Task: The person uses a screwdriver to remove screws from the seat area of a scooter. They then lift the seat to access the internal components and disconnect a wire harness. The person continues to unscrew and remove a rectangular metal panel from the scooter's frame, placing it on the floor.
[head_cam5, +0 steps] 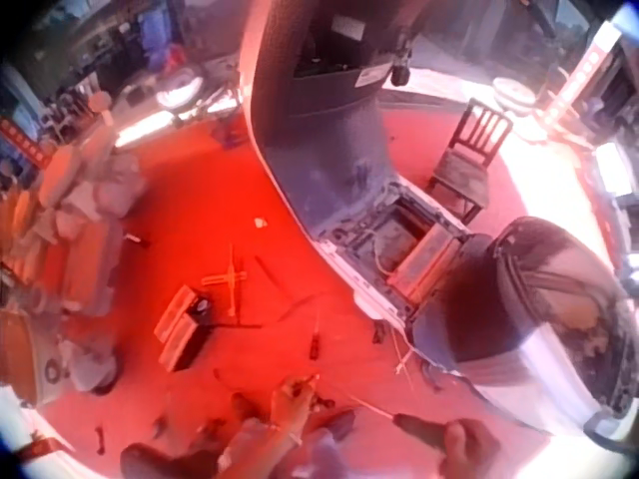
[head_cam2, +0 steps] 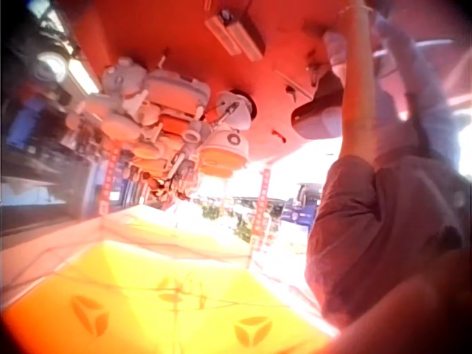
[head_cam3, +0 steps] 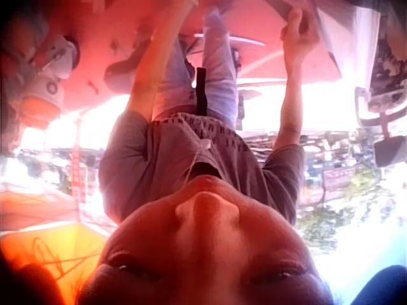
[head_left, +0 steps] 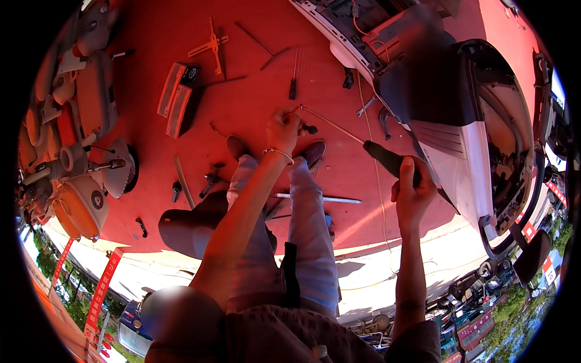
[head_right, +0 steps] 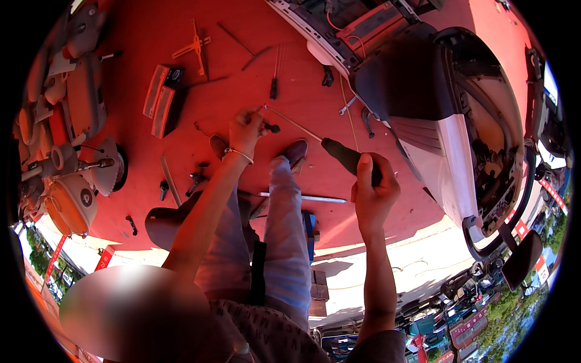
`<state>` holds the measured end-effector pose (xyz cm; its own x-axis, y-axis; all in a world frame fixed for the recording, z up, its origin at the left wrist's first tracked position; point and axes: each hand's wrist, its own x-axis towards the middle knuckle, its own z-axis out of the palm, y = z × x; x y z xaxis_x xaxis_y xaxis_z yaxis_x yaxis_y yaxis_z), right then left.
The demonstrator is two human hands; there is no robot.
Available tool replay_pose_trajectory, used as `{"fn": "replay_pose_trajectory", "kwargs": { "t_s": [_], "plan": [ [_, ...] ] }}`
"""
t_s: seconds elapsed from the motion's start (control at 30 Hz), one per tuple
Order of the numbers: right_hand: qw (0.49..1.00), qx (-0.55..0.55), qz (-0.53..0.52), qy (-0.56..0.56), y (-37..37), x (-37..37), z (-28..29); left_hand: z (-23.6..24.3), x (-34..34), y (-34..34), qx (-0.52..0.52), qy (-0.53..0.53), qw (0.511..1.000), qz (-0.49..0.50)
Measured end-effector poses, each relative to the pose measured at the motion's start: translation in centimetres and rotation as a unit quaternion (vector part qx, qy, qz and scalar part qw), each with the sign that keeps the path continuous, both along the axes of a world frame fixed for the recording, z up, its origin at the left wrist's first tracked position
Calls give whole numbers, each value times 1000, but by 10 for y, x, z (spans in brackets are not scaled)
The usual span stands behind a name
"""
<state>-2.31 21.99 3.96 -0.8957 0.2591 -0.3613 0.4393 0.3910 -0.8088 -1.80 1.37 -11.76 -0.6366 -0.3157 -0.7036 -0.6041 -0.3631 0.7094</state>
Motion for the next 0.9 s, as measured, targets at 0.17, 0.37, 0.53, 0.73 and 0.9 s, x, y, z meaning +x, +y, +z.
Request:
{"fn": "replay_pose_trajectory", "kwargs": {
  "t_s": [0.17,0.37,0.53,0.73,0.9],
  "plan": [
    [973,140,135,128,39,-20,9,0,-17,41,-45,36,997,-56],
    [953,173,208,137,65,-72,24,-14,-45,70,-54,68,994,-64],
    [931,196,276,137,70,-120,32,-26,-80,81,-10,73,992,-100],
    [859,266,410,152,66,-180,36,-46,-130,83,-7,83,988,-128],
    [771,313,519,198,59,-232,38,-52,-169,86,38,71,992,-95]
  ]
}}
